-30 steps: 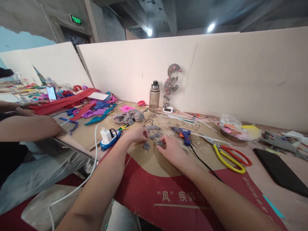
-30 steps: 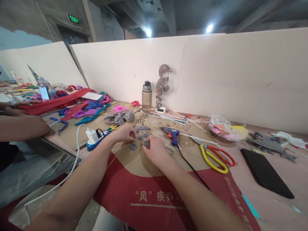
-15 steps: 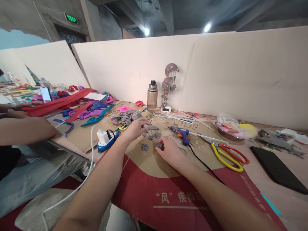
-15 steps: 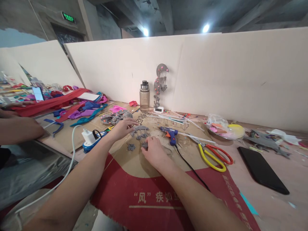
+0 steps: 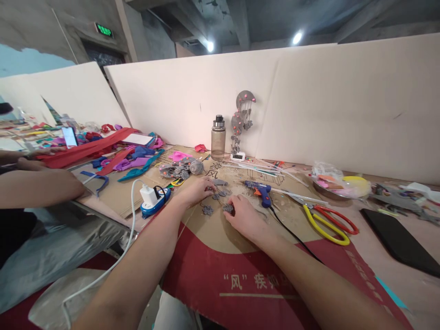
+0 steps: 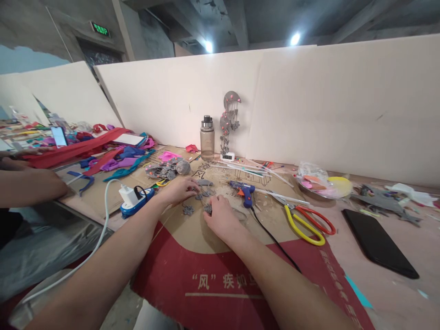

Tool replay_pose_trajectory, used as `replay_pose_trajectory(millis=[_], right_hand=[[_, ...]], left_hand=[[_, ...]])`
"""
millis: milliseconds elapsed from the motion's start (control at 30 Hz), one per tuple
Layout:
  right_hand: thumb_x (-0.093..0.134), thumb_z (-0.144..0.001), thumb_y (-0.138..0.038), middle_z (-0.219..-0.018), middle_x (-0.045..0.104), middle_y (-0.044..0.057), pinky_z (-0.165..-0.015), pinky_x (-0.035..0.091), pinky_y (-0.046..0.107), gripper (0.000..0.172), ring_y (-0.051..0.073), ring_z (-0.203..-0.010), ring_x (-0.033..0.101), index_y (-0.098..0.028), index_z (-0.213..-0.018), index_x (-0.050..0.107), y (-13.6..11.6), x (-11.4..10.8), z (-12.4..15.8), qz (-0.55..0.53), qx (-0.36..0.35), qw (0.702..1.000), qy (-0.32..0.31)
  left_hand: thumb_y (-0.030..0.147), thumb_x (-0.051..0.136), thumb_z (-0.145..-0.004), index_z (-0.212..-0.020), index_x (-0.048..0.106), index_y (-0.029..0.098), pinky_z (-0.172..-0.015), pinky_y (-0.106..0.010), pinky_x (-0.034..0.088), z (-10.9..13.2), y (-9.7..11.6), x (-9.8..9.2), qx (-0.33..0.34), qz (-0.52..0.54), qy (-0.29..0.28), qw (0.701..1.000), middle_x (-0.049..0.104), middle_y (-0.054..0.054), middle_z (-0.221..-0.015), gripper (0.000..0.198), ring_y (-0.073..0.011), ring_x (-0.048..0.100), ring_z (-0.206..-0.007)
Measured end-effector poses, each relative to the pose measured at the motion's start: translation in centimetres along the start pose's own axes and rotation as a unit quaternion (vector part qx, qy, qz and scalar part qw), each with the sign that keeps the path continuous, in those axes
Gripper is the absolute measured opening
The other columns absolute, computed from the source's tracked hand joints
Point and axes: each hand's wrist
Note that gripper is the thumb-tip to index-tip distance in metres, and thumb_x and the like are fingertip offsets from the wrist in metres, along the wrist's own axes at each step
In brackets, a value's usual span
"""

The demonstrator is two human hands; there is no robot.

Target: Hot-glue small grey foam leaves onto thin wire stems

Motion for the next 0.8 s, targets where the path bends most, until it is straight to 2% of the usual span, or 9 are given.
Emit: replay_pose_trajectory(millis=[233, 467, 800], right_hand=[[0.061, -0.084, -0.025, -0.108, 0.058, 0.012, -0.091, 0.041, 0.032, 0.020, 0.023, -0.102, 0.054, -0.014, -0.100, 0.060, -0.3, -0.3, 0.2, 0.004, 0.011, 1.000, -0.012], [0.061, -0.087, -0.038, -0.121, 0.052, 0.016, -0.100, 0.039, 0.038, 0.040, 0.028, -0.117, 0.051, -0.015, -0.120, 0.059, -0.4, -0.5, -0.3, -0.010, -0.004, 1.000, -0.015], [0.054, -0.091, -0.047, -0.118, 0.053, 0.016, -0.098, 0.039, 0.041, 0.044, 0.031, -0.116, 0.049, -0.017, -0.123, 0.062, -0.9, 0.1, -1.0, 0.057, -0.041, 0.997, -0.034]], left_hand=[[0.020, 0.063, -0.081, -0.086, 0.074, 0.019, -0.078, -0.023, 0.048, -0.1, 0.3, -0.2, -0.033, -0.023, -0.009, 0.999, 0.067, -0.005, -0.093, 0.012, -0.0161, 0.062, -0.082], [0.019, 0.062, -0.081, -0.090, 0.074, 0.019, -0.077, -0.024, 0.047, -0.2, -0.6, 0.4, -0.025, -0.005, -0.005, 1.000, 0.067, -0.005, -0.094, 0.015, -0.0159, 0.062, -0.081], [0.019, 0.062, -0.081, -0.087, 0.075, 0.020, -0.075, -0.022, 0.047, -0.3, -0.6, 0.4, -0.027, -0.022, -0.014, 0.999, 0.068, -0.004, -0.090, 0.014, -0.0153, 0.062, -0.080]])
Point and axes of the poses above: each hand's wrist, its own z-axis away from the middle knuckle, its own x-axis out of the palm, y = z × x
